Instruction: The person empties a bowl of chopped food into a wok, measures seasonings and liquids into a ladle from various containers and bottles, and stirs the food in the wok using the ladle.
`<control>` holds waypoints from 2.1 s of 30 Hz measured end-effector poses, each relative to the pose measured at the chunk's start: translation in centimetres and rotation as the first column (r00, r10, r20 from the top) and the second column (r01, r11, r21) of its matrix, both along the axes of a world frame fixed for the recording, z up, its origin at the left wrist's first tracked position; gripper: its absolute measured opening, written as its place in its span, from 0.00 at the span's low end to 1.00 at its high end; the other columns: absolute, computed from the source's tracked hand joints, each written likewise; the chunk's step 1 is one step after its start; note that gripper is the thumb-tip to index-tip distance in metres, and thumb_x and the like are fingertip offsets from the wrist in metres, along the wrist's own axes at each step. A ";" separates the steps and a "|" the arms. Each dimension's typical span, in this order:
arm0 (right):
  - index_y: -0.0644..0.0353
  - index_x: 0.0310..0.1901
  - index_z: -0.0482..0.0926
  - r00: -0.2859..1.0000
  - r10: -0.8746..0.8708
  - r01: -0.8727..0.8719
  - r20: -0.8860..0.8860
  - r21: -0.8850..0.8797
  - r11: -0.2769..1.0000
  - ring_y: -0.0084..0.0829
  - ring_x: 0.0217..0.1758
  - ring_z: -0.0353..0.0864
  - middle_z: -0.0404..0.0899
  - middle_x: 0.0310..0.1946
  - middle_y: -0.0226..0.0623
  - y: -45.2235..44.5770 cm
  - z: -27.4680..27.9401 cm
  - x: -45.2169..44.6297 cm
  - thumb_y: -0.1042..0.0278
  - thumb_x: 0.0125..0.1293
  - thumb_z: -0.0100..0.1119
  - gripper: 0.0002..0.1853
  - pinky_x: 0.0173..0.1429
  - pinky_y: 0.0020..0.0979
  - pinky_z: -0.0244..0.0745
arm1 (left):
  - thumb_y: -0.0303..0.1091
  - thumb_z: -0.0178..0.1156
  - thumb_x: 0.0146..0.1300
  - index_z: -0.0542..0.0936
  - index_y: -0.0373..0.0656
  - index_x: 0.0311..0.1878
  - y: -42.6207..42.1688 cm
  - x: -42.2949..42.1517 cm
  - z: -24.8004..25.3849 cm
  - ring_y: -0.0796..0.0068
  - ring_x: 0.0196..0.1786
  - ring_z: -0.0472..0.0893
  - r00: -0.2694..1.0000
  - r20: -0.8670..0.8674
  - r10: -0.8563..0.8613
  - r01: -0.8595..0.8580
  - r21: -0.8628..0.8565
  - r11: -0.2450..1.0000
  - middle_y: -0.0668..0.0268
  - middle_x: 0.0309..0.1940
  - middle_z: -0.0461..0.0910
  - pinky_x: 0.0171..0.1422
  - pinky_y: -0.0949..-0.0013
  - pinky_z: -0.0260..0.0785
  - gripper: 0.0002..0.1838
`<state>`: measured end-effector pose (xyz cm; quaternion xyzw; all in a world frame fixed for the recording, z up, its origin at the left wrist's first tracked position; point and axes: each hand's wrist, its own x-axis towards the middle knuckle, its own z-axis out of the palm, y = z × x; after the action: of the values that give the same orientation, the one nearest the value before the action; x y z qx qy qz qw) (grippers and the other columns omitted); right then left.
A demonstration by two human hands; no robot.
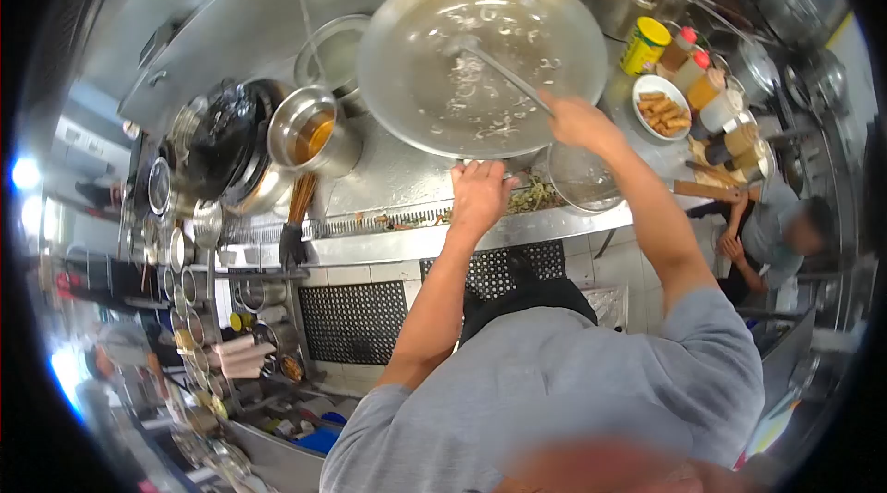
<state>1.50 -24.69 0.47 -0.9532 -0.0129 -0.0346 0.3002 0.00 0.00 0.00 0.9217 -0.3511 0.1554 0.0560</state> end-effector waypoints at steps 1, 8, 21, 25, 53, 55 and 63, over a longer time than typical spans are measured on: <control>0.53 0.71 0.62 0.998 0.031 -0.033 -0.063 -0.042 0.999 0.57 0.52 0.79 0.80 0.47 0.59 -1.1 1.8 -4.2 0.66 0.63 0.53 0.33 0.59 0.49 0.72 | 0.44 0.66 0.58 0.78 0.44 0.36 -0.7 -0.7 -0.3 0.59 0.45 0.77 0.999 0.008 -0.037 0.037 -0.034 0.999 0.61 0.35 0.82 0.56 0.51 0.59 0.14; 0.55 0.62 0.75 0.943 0.010 -0.090 -0.333 -0.227 0.970 0.48 0.35 0.82 0.82 0.36 0.55 -14.9 16.0 -22.9 0.71 0.57 0.59 0.27 0.43 0.37 0.75 | 0.43 0.66 0.58 0.77 0.44 0.34 -8.6 -7.9 -5.3 0.61 0.44 0.77 0.982 -0.160 -0.101 0.035 -0.373 0.927 0.63 0.34 0.81 0.57 0.50 0.60 0.13; 0.54 0.66 0.72 0.896 -0.055 0.049 -0.441 -0.026 0.998 0.23 0.15 0.72 0.76 0.18 0.34 -14.0 8.1 -15.3 0.63 0.62 0.59 0.28 0.24 0.31 0.69 | 0.43 0.66 0.58 0.78 0.44 0.34 -9.2 -8.2 -5.4 0.62 0.43 0.77 0.984 -0.138 -0.113 0.052 -0.383 0.922 0.65 0.33 0.80 0.56 0.52 0.59 0.13; 0.60 0.70 0.65 0.921 -0.158 0.301 -0.355 0.395 0.868 0.23 0.15 0.70 0.73 0.17 0.32 -10.8 0.2 -7.8 0.65 0.63 0.56 0.32 0.19 0.30 0.65 | 0.43 0.66 0.58 0.79 0.43 0.35 -9.6 -8.3 -5.4 0.60 0.44 0.77 0.984 -0.170 -0.054 -0.008 -0.345 0.939 0.63 0.33 0.81 0.57 0.50 0.59 0.13; 0.59 0.71 0.63 0.886 -0.049 -0.091 -0.461 -0.276 0.957 0.36 0.42 0.78 0.81 0.45 0.48 -16.7 0.2 -13.7 0.69 0.65 0.57 0.32 0.48 0.35 0.72 | 0.34 0.60 0.54 0.86 0.41 0.44 16.2 -53.5 -32.2 0.55 0.56 0.81 -0.569 -0.662 0.488 -0.759 0.651 -0.003 0.52 0.50 0.82 0.59 0.59 0.73 0.15; 0.59 0.71 0.64 0.914 -0.038 -0.112 -0.403 -0.344 0.932 0.36 0.43 0.78 0.81 0.45 0.47 -20.0 -2.6 -11.7 0.66 0.68 0.57 0.30 0.48 0.36 0.73 | 0.37 0.62 0.54 0.85 0.40 0.44 16.1 -59.1 -32.9 0.54 0.50 0.83 -0.562 -0.675 0.478 -0.655 0.716 0.240 0.51 0.49 0.83 0.56 0.58 0.75 0.16; 0.57 0.66 0.71 0.962 0.227 -0.257 0.151 0.224 0.940 0.26 0.41 0.77 0.80 0.42 0.38 -4.7 2.5 -10.0 0.64 0.77 0.48 0.20 0.47 0.27 0.75 | 0.27 0.57 0.55 0.83 0.36 0.29 16.5 -57.1 -28.6 0.58 0.31 0.84 -0.318 -0.924 0.212 -0.937 0.341 0.080 0.52 0.26 0.81 0.38 0.55 0.77 0.07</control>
<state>-8.49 -29.41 2.96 -0.8967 -0.1443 -0.0573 0.4145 -57.09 16.50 -28.58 0.7219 0.4596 -0.2868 0.4306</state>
